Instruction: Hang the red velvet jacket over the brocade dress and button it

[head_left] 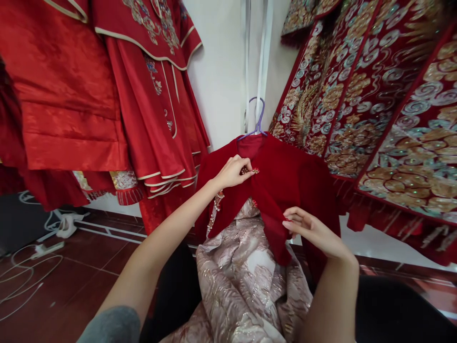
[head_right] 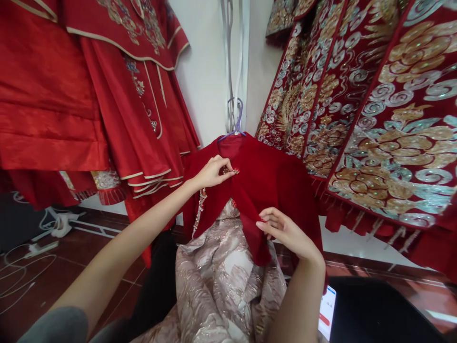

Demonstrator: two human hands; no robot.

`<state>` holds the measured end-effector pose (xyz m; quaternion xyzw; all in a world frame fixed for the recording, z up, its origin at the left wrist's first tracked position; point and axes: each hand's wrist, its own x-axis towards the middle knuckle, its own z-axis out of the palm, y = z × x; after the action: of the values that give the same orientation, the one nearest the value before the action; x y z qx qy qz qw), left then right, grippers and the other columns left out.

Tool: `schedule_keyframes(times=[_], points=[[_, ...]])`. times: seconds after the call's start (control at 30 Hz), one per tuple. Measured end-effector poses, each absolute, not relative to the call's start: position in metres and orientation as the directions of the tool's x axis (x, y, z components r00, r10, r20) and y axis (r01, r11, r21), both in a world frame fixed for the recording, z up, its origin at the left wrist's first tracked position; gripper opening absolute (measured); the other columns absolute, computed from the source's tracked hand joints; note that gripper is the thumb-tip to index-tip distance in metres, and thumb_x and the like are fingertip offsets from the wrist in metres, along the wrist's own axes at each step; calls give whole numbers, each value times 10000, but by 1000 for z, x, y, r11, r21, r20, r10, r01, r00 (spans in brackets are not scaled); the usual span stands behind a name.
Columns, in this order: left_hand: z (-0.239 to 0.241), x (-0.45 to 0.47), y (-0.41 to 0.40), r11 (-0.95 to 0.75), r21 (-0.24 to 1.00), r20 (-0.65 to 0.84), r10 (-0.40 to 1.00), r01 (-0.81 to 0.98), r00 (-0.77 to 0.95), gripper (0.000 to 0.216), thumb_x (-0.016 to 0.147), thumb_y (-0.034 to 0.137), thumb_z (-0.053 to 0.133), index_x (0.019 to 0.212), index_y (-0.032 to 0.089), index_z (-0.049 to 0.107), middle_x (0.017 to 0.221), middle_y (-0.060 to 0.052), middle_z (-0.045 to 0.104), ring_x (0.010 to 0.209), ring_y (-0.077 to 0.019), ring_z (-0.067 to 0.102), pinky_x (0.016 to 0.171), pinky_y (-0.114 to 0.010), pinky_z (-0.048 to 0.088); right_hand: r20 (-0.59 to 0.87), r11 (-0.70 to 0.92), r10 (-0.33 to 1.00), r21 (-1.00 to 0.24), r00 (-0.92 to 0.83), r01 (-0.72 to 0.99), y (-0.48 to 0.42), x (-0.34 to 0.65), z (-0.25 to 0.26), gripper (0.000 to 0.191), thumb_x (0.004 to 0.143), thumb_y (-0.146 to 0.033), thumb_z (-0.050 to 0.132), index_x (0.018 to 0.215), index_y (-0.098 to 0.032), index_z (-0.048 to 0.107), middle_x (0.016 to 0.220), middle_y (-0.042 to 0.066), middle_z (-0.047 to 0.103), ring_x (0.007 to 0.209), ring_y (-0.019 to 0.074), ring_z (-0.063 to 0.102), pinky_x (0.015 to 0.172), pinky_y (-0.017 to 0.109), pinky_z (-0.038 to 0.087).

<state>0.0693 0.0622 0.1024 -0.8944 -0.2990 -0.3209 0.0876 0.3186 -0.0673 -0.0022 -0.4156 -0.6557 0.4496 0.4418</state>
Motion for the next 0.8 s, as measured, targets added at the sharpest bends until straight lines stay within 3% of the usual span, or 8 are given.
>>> schedule_keyframes(times=[0.2,0.27,0.37,0.47,0.53,0.6,0.7,0.8], points=[[99,74,62,-772,-161,656,382,615,651,187,933,290,444,858,177,573,800,-37,618,841,-189,497,904,-348,343,186,230,940,-965,-285,128,-74,326,-2,373,767,-457,684,1021,-209,569,931,53,616,793,155,578,652,273,496],[97,75,61,-739,-256,661,337,623,670,244,956,291,380,857,175,570,804,-48,625,862,-197,500,954,-368,321,240,264,951,-958,-196,109,-70,321,1,378,743,-444,705,1009,-206,583,965,69,628,816,170,583,655,282,496],[95,78,61,-676,-289,710,324,678,625,280,966,304,334,910,162,569,842,-61,644,846,-195,517,1022,-394,282,399,403,877,-914,268,42,-54,299,14,365,729,-430,687,991,-204,570,978,75,618,808,180,583,642,298,499],[93,81,59,-602,-213,774,378,770,509,255,940,236,341,1048,137,550,874,-74,652,845,-200,536,1046,-412,276,503,540,438,-810,745,229,-32,262,35,349,781,-364,585,1078,-194,519,1116,123,566,982,224,571,790,380,512],[90,84,57,-544,-181,797,407,819,446,309,897,171,363,1162,117,514,964,-102,646,946,-224,540,1070,-434,258,628,504,210,-726,749,468,-16,234,50,407,774,-315,562,1151,-178,497,1226,157,509,1155,260,493,962,456,433],[87,84,55,-479,-149,824,423,865,377,430,851,124,386,1276,100,448,1148,-152,588,1114,-260,493,1101,-470,217,745,429,155,-643,649,635,1,210,60,560,745,-314,570,1263,-154,428,1355,199,412,1304,307,362,1061,539,308],[83,78,56,-397,-59,862,442,916,247,589,799,75,396,1384,100,335,1354,-195,427,1290,-308,367,1131,-538,130,824,324,240,-567,514,757,25,189,63,720,730,-288,522,1393,-135,286,1503,215,206,1401,345,193,1090,630,157],[86,66,60,-323,46,881,459,945,114,645,754,40,412,1389,105,323,1395,-204,369,1327,-337,318,1131,-580,86,845,257,354,-501,401,827,35,190,58,759,713,-165,421,1444,-150,216,1547,177,132,1432,317,122,1093,648,85]])
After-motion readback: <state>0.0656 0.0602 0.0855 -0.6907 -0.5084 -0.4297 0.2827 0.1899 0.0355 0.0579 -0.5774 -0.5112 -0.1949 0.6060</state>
